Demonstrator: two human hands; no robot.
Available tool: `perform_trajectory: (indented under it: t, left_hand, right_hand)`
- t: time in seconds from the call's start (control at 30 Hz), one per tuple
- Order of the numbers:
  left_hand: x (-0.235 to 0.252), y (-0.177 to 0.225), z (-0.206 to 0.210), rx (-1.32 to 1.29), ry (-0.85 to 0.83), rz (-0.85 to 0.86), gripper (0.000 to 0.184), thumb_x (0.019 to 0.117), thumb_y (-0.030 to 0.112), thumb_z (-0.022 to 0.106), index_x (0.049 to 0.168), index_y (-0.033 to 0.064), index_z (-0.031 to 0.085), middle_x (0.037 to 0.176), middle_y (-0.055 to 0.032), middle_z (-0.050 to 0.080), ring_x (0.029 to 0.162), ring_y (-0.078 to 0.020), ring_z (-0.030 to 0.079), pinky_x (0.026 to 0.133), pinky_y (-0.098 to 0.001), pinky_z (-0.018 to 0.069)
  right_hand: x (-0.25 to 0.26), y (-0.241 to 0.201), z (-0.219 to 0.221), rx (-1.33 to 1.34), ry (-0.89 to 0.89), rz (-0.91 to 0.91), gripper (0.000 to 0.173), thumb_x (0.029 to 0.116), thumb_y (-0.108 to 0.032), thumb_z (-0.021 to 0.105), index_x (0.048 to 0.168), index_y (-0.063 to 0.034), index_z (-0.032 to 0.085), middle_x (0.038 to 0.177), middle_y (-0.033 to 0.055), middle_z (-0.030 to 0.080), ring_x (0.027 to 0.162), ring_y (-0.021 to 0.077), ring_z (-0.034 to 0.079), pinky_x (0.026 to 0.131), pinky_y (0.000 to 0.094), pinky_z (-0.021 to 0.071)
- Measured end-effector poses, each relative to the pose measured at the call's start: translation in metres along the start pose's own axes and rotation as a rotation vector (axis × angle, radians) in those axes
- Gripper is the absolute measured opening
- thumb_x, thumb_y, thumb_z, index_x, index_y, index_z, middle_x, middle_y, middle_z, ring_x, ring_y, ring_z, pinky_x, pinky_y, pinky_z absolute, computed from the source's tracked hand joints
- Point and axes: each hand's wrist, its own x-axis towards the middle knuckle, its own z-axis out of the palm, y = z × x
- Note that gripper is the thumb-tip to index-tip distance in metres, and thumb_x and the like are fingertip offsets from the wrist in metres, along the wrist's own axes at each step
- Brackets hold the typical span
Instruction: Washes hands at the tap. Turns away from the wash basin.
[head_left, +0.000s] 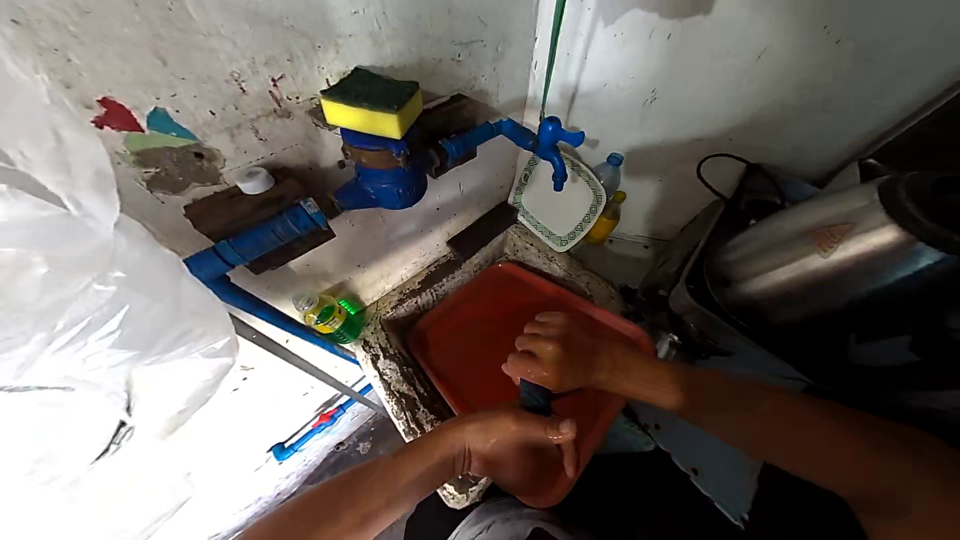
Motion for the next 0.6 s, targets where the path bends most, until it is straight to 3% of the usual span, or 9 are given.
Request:
perform_trajectory:
  t: [0.07,0.1,0.17,0.2,0.27,0.37,0.43,0.5,0.6]
  left_hand:
    - [-0.003,0.011,-0.006,0.296,0.327,-0.049,0.022,0.1014,0.031,0.056,0.089,0.0154,0.064,0.051,0.0082,0.039,0.038,-0.0022,0.036,0.037,-0.0186,0.0321]
    - [-0.003,0.022,-0.015,0.557,0.503,-0.106,0.016,0.0990,0.025,0.061,0.091,0.0113,0.065,0.056,0.0023,0.047,0.042,-0.0073,0.042,0.040,-0.0241,0.0370]
    - [-0.001,0.050,-0.031,1.066,0.670,-0.264,0.020,0.0968,0.024,0.065,0.100,0.0045,0.068,0.083,-0.0103,0.064,0.074,-0.0231,0.062,0.067,-0.0452,0.0524]
    - [0.000,0.065,-0.037,1.258,0.690,-0.306,0.022,0.0957,0.022,0.064,0.103,0.0015,0.068,0.095,-0.0162,0.068,0.089,-0.0310,0.067,0.079,-0.0544,0.0539]
    - [0.001,0.090,-0.043,1.568,0.684,-0.388,0.027,0.0940,0.021,0.063,0.113,0.0024,0.067,0.108,-0.0210,0.070,0.105,-0.0399,0.067,0.085,-0.0632,0.0524]
    - [0.004,0.108,-0.045,1.815,0.636,-0.441,0.034,0.0947,0.020,0.063,0.123,0.0014,0.060,0.108,-0.0246,0.068,0.105,-0.0449,0.066,0.083,-0.0632,0.0516]
    - [0.006,0.116,-0.047,1.892,0.622,-0.448,0.036,0.0965,0.021,0.062,0.125,0.0004,0.057,0.107,-0.0251,0.067,0.103,-0.0449,0.067,0.083,-0.0617,0.0515]
    - [0.011,0.123,-0.049,1.938,0.608,-0.420,0.037,0.0979,0.022,0.061,0.126,-0.0003,0.056,0.105,-0.0252,0.067,0.101,-0.0448,0.067,0.082,-0.0608,0.0518]
    - [0.018,0.126,-0.057,1.989,0.585,-0.314,0.033,0.1021,0.025,0.055,0.122,-0.0015,0.056,0.102,-0.0252,0.067,0.099,-0.0444,0.068,0.082,-0.0598,0.0518]
  right_hand:
    - [0.011,0.002,-0.018,0.036,-0.412,0.131,0.022,0.0936,-0.025,0.061,0.082,-0.0075,0.062,0.060,0.0084,0.058,0.055,0.0286,0.062,0.050,0.0457,0.0492]
    - [0.022,0.003,-0.027,0.096,-0.681,0.289,0.021,0.0928,-0.025,0.065,0.093,-0.0040,0.063,0.068,0.0132,0.062,0.065,0.0349,0.066,0.058,0.0532,0.0500]
    - [0.036,0.011,-0.026,0.219,-0.954,0.604,0.024,0.0949,-0.024,0.064,0.106,-0.0024,0.062,0.084,0.0186,0.065,0.084,0.0405,0.067,0.071,0.0605,0.0498]
    - [0.033,0.016,-0.020,0.295,-0.919,0.721,0.025,0.0956,-0.026,0.064,0.103,-0.0018,0.063,0.087,0.0188,0.065,0.087,0.0393,0.066,0.074,0.0602,0.0501]
    - [0.024,0.024,-0.010,0.490,-0.745,0.908,0.025,0.0952,-0.026,0.066,0.096,-0.0017,0.065,0.084,0.0141,0.063,0.080,0.0293,0.063,0.072,0.0523,0.0505]
    - [0.017,0.021,-0.001,0.800,-0.568,1.162,0.017,0.0916,-0.023,0.070,0.088,-0.0068,0.064,0.069,0.0011,0.054,0.060,0.0119,0.051,0.058,0.0340,0.0432]
    - [0.016,0.013,0.003,1.058,-0.456,1.359,0.016,0.0923,-0.018,0.068,0.083,-0.0106,0.058,0.055,-0.0039,0.045,0.043,0.0067,0.042,0.044,0.0245,0.0358]
    - [0.014,0.004,0.005,1.383,-0.309,1.521,0.018,0.0946,-0.011,0.062,0.080,-0.0126,0.052,0.052,-0.0052,0.038,0.040,0.0059,0.035,0.040,0.0220,0.0314]
    - [0.009,-0.008,0.015,1.846,-0.148,1.576,0.028,0.0965,-0.010,0.046,0.071,-0.0201,0.042,0.049,-0.0097,0.029,0.038,0.0009,0.026,0.038,0.0177,0.0265]
